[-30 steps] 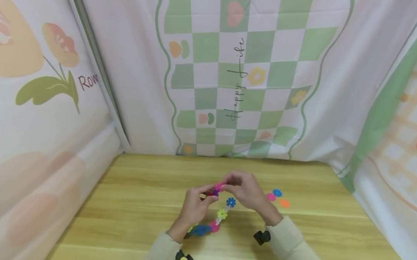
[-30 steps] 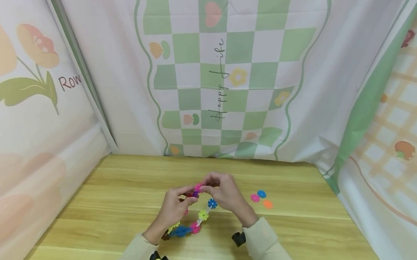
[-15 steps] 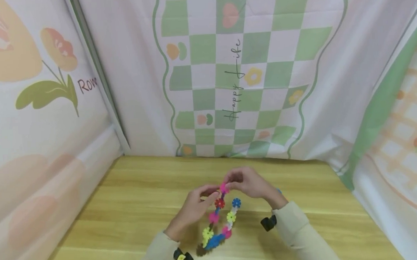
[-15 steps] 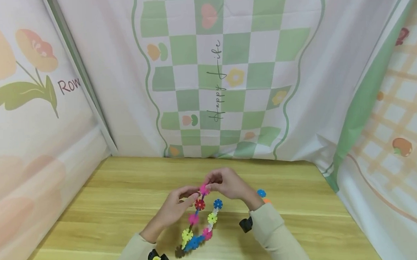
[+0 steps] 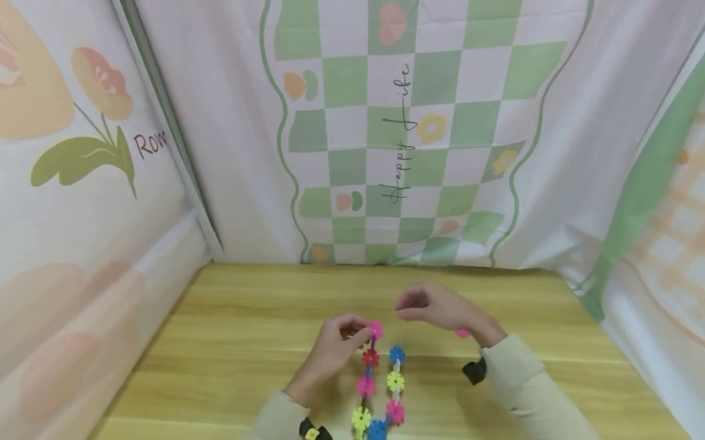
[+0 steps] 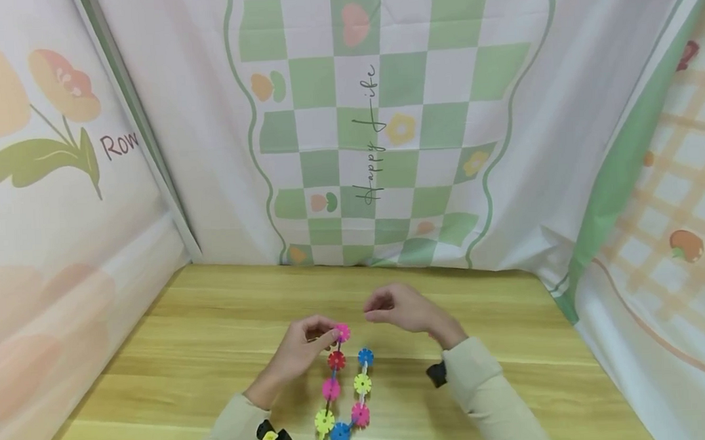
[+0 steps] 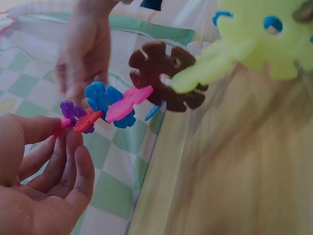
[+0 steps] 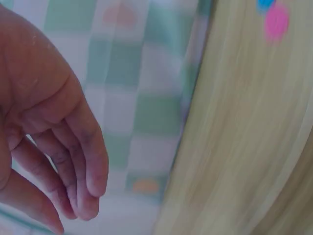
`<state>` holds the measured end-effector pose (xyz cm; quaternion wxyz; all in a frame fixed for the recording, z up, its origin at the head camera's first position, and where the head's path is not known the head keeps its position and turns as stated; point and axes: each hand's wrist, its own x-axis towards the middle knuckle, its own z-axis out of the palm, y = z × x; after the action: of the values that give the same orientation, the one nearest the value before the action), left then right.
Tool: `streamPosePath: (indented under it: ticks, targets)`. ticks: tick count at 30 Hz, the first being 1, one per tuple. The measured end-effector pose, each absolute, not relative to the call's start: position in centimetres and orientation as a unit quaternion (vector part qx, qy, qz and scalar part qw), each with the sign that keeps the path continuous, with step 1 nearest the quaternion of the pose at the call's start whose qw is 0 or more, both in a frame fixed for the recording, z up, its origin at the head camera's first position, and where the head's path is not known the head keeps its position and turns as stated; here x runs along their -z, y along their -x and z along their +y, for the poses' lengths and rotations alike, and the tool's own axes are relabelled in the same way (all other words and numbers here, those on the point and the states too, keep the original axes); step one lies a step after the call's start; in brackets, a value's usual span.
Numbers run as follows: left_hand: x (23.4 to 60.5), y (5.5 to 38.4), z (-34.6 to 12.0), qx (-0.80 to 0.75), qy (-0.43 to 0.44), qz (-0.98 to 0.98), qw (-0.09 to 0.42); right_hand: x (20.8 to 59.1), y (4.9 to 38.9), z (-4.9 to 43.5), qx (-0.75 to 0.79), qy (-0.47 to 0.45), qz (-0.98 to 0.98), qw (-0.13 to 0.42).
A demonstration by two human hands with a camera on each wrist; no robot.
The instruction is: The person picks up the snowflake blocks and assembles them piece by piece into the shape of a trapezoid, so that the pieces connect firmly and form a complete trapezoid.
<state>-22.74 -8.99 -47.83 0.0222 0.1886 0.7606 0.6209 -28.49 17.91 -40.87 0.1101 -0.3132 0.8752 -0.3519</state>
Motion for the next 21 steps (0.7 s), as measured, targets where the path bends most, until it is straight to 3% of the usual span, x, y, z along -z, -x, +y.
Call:
streamPosePath:
  ticks: [6, 14, 21]
  targets:
    - [47.9, 22.9, -9.4, -0.612, -0.168, 0.773, 0.021, 43.4, 29.5, 24.6, 0.295, 0.232, 0.925, 0.051]
    - [48.3, 23.2, -9.7, -0.622, -0.161, 0.766, 0.02, 46.9, 29.6, 28.5, 0.298, 0.17, 0.935, 0.085]
    - [48.6, 23.4, -9.9, -0.622, -0.163, 0.766, 0.016, 48.0, 29.4, 28.6, 0.289, 0.19, 0.935, 0.076]
